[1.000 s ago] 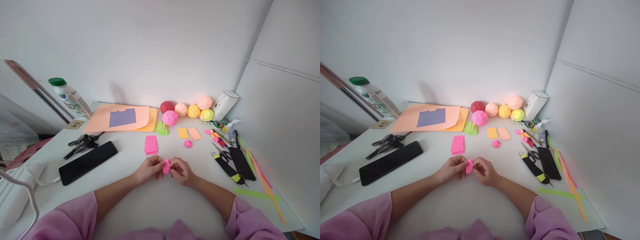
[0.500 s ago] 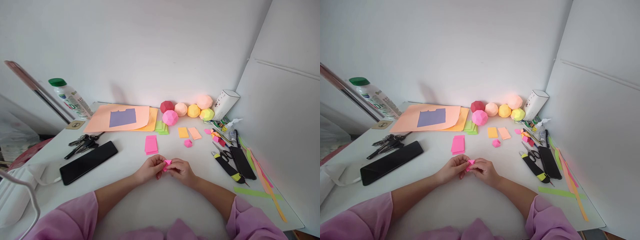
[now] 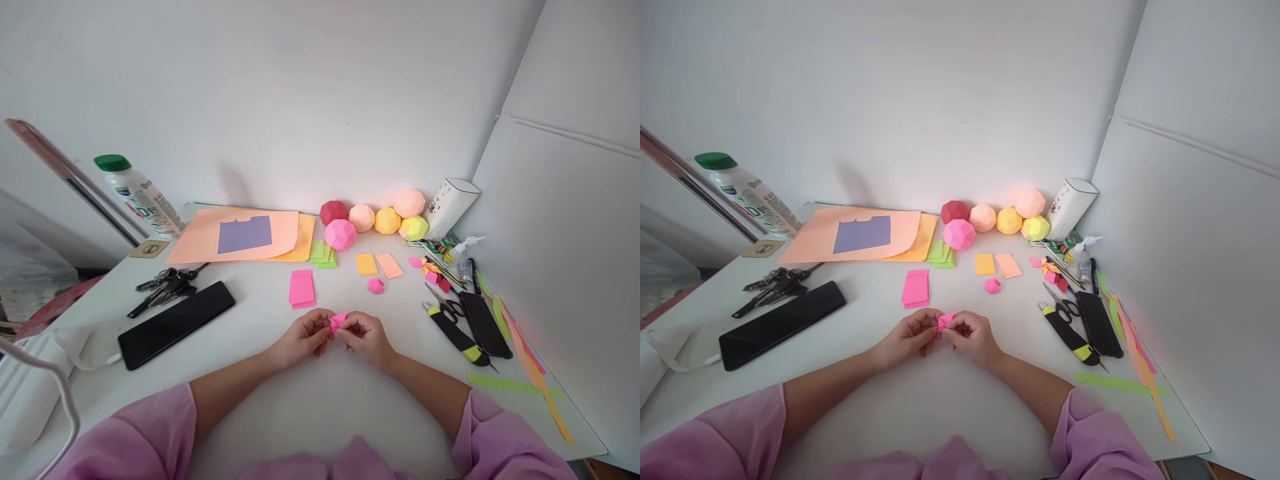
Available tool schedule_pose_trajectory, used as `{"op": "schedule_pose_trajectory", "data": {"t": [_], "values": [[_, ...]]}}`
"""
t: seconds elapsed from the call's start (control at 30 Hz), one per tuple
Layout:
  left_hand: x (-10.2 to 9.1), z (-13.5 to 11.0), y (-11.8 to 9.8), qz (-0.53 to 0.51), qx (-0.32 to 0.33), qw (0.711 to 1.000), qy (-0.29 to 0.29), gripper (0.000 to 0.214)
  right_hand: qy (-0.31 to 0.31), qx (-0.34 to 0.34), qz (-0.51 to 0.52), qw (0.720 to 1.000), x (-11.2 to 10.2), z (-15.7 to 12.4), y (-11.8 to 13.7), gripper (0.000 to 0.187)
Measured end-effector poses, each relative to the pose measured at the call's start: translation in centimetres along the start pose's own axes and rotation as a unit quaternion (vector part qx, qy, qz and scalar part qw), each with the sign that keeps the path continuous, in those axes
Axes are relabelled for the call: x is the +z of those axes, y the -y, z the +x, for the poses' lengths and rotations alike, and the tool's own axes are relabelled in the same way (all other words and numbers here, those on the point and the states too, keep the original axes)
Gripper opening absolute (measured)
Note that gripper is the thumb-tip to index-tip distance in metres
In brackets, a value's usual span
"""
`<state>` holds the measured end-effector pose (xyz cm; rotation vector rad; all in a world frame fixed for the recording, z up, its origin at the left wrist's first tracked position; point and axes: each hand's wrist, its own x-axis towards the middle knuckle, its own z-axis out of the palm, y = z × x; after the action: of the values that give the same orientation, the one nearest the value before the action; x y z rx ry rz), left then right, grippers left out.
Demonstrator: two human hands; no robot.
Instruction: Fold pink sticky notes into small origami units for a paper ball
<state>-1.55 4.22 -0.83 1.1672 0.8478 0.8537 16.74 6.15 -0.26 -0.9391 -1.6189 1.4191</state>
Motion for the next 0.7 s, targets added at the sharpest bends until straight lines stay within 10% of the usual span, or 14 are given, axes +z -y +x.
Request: {"op": "schedule_pose_trajectory", "data": {"t": [0.37,0.7], "values": [[0.33,-0.06,-0.19,-0.012,-0.016,0.999,-0.027,0.038,0.011,0.088,0.079,0.993,-0.21,0.57,-0.15,0.030],[0.54,-0.24,0.22,0.005,0.009,1.000,-0.028,0.035,0.048,0.051,-0.081,0.994,0.33,0.46,0.05,0.012]]}}
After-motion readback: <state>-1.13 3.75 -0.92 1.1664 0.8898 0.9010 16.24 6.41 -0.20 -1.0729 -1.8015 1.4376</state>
